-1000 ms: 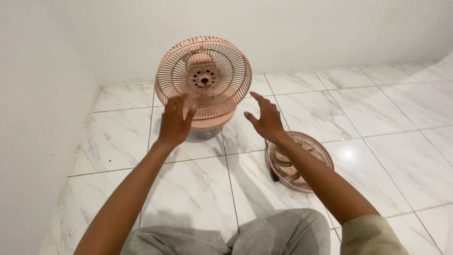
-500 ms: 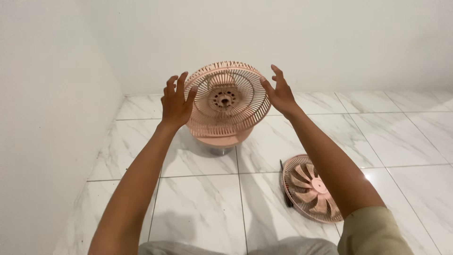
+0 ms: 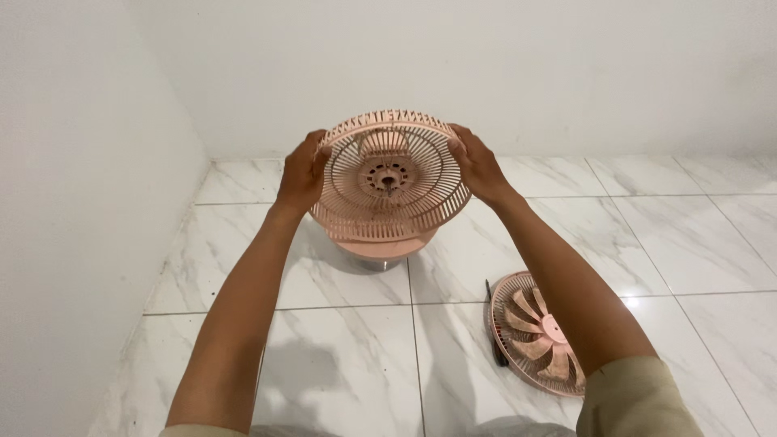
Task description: The person uses a screwdriver to loosen a screw on the front grille of a pink electric fan, then removes the front grille, the fan blade, and the rear grille. The person places each removed part on the floor and adjusts the fan head.
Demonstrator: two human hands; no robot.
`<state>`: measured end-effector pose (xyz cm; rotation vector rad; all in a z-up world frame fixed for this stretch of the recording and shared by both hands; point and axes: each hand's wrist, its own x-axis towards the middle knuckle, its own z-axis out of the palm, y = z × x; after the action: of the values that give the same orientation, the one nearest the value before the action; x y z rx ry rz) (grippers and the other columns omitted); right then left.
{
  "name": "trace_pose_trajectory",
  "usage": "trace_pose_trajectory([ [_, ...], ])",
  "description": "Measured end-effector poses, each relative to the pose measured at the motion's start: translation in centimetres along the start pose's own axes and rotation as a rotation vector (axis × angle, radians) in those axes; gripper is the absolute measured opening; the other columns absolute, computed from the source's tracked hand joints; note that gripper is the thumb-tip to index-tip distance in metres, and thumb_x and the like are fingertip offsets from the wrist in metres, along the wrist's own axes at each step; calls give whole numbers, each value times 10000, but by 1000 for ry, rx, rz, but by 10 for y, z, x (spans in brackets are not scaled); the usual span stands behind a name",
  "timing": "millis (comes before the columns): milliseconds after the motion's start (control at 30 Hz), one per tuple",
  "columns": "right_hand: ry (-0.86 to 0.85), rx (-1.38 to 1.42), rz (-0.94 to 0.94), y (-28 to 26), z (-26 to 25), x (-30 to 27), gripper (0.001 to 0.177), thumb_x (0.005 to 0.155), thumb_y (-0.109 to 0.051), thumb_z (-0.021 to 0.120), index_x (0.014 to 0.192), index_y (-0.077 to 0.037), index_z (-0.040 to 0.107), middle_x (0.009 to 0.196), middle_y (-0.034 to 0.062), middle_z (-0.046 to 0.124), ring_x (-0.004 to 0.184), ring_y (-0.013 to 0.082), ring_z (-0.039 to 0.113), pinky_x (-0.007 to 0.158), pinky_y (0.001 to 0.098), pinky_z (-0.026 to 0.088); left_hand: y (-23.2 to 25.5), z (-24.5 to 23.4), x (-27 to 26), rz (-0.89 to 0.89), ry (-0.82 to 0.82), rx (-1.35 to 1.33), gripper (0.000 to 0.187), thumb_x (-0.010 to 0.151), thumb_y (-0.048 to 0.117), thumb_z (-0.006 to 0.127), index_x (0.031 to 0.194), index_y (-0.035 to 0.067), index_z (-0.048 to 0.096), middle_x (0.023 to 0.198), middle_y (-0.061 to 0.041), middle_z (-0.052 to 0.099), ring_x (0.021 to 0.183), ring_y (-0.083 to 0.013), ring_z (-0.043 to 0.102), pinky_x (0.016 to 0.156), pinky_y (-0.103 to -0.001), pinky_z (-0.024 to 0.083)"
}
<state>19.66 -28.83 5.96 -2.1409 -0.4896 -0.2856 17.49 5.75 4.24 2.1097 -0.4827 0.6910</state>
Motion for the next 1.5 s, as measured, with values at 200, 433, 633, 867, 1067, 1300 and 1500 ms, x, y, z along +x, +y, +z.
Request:
trace_pose_trajectory([
  [200, 37, -31, 59, -7, 2, -3, 648, 1060, -587, 324, 1438, -97, 519, 1286, 164, 659, 1235, 284, 623, 1038, 425, 484, 7, -3, 9, -8, 37, 21, 510, 1120, 490, 413, 1252, 43, 619, 858, -161, 724, 761, -266, 712, 689, -398, 534],
  [433, -1, -11, 116, -18, -4, -9, 705, 1031, -625, 325, 1448, -86, 508, 1302, 168, 662, 1242, 308, 628, 1038, 430, 486, 12, -10, 13, -32, 10, 22, 574, 1108, 546, 391, 1239, 39, 627, 764, -140, 675, 669, -250, 656, 634, -379, 503],
  [633, 21, -53, 76, -27, -6, -11, 683, 1069, -613, 304, 1491, -106, 484, 1344, 172, 611, 1281, 294, 574, 1067, 453, 457, 15, -13, 12, -73, -56, 3, 588, 1103, 559, 377, 1273, 39, 593, 917, -158, 713, 853, -254, 687, 769, -405, 532],
  [867, 401, -497, -152, -52, 14, -32, 466, 1090, -363, 540, 1509, -161, 517, 1369, 136, 554, 1243, 295, 520, 1023, 505, 436, 13, -18, 6, -122, -78, 64, 628, 1095, 551, 344, 1400, 51, 572, 1115, -165, 633, 1077, -291, 606, 970, -416, 497],
  [1067, 268, -548, -198, -82, 24, -40, 473, 1054, -324, 560, 1506, -195, 512, 1375, 114, 568, 1252, 276, 539, 1019, 464, 430, 15, -13, 2, -209, -56, -42, 644, 1090, 560, 361, 1452, 54, 525, 1272, -176, 556, 1202, -304, 559, 1038, -427, 445],
  [1300, 292, -698, -234, -93, 16, -41, 452, 1076, -364, 563, 1498, -207, 530, 1435, 112, 555, 1333, 319, 497, 1070, 519, 383, 27, -14, -2, -240, -57, 53, 634, 1052, 586, 419, 1381, 65, 565, 1159, -187, 572, 1068, -305, 593, 942, -432, 487],
  [1500, 232, -741, -161, -100, 12, -39, 444, 1049, -387, 566, 1449, -196, 551, 1405, 117, 558, 1294, 319, 517, 1038, 549, 387, 46, -18, -7, -375, -130, 132, 642, 1028, 634, 414, 1363, 107, 561, 1129, -171, 566, 1020, -288, 605, 876, -450, 510],
])
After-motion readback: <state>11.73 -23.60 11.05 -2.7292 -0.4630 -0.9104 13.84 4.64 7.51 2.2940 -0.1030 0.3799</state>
